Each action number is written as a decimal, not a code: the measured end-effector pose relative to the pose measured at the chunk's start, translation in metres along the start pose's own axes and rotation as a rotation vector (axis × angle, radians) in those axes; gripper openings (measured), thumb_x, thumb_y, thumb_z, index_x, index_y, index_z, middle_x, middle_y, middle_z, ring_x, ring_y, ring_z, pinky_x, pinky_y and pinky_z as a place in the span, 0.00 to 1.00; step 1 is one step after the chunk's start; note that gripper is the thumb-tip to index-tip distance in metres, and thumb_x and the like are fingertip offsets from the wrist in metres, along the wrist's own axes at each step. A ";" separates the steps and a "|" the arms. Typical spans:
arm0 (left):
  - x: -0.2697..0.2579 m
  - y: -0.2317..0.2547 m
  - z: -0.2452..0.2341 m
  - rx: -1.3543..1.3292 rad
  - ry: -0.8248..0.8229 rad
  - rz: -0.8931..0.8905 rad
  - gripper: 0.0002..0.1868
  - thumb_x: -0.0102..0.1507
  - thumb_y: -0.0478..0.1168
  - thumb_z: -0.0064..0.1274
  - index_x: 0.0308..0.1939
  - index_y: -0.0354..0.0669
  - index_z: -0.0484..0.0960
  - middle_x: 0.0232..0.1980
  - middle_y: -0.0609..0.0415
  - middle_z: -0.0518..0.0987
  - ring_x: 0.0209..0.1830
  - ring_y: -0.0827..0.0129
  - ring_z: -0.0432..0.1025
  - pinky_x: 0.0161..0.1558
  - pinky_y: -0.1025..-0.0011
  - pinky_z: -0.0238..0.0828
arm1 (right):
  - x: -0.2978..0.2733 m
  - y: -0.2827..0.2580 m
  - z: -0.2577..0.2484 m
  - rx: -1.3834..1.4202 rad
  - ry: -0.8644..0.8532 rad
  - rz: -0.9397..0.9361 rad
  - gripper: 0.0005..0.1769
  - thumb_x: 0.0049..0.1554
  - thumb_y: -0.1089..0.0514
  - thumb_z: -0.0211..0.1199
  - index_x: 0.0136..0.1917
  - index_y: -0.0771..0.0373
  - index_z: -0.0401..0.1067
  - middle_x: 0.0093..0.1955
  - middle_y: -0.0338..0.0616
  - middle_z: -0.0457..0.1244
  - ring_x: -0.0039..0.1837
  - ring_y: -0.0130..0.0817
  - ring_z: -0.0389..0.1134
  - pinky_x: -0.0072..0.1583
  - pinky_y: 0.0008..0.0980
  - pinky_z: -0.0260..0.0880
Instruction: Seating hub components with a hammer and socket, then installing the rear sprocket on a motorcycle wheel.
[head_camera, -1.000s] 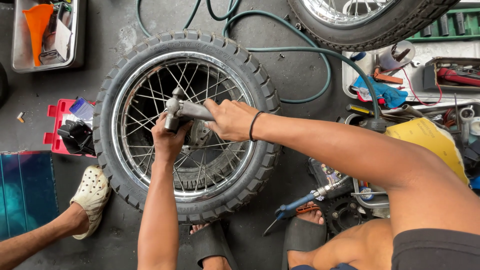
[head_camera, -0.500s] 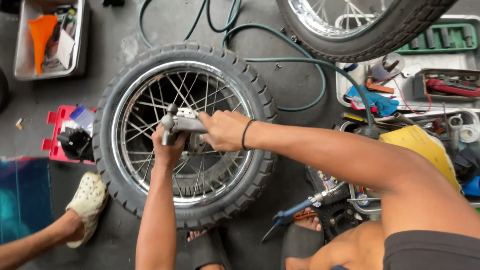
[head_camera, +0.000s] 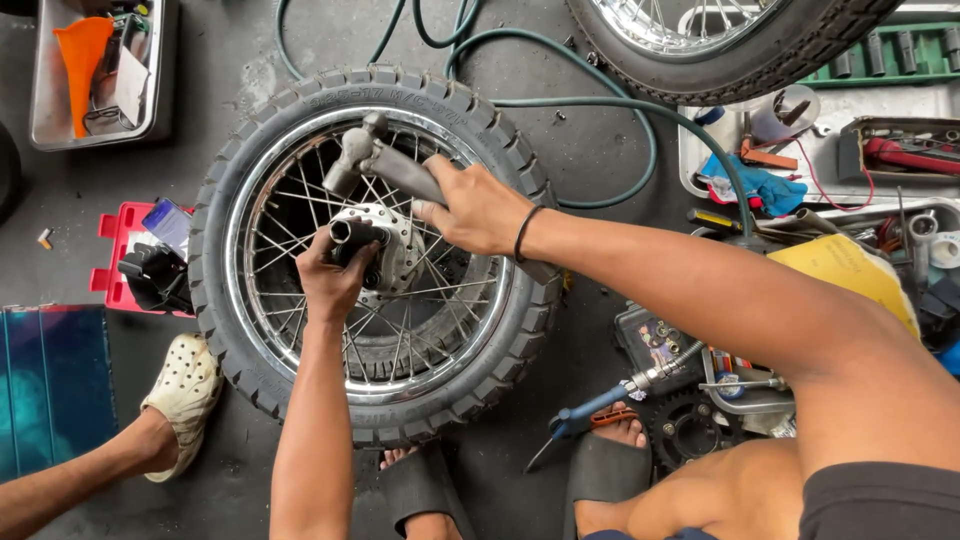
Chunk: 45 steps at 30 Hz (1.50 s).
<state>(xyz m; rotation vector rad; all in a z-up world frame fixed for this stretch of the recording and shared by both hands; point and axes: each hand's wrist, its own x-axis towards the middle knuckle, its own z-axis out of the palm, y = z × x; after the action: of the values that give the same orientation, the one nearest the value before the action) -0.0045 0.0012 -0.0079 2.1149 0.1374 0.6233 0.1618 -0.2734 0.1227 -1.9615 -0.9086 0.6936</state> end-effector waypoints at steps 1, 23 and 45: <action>0.001 -0.001 0.000 -0.002 -0.001 0.001 0.19 0.60 0.28 0.78 0.53 0.37 0.90 0.52 0.43 0.90 0.55 0.47 0.85 0.58 0.56 0.79 | -0.001 0.000 0.001 -0.001 0.002 0.001 0.26 0.71 0.47 0.56 0.72 0.70 0.64 0.59 0.77 0.72 0.61 0.73 0.77 0.59 0.62 0.80; 0.009 0.015 0.008 0.170 0.017 0.081 0.24 0.56 0.36 0.82 0.53 0.35 0.91 0.44 0.36 0.86 0.46 0.32 0.84 0.48 0.50 0.81 | -0.004 -0.018 0.008 -0.127 -0.158 -0.051 0.23 0.71 0.49 0.52 0.71 0.67 0.62 0.55 0.76 0.73 0.55 0.74 0.78 0.54 0.66 0.81; 0.017 0.025 0.005 0.250 -0.011 0.034 0.15 0.58 0.37 0.79 0.44 0.39 0.88 0.42 0.46 0.86 0.40 0.37 0.83 0.41 0.48 0.80 | 0.009 0.031 0.056 -0.485 -0.172 -0.094 0.22 0.69 0.46 0.55 0.66 0.62 0.58 0.49 0.65 0.74 0.53 0.70 0.79 0.57 0.66 0.80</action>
<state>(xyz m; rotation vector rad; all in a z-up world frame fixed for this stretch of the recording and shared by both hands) 0.0098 -0.0115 0.0163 2.3651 0.1821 0.6421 0.1364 -0.2522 0.0674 -2.2830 -1.3660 0.6360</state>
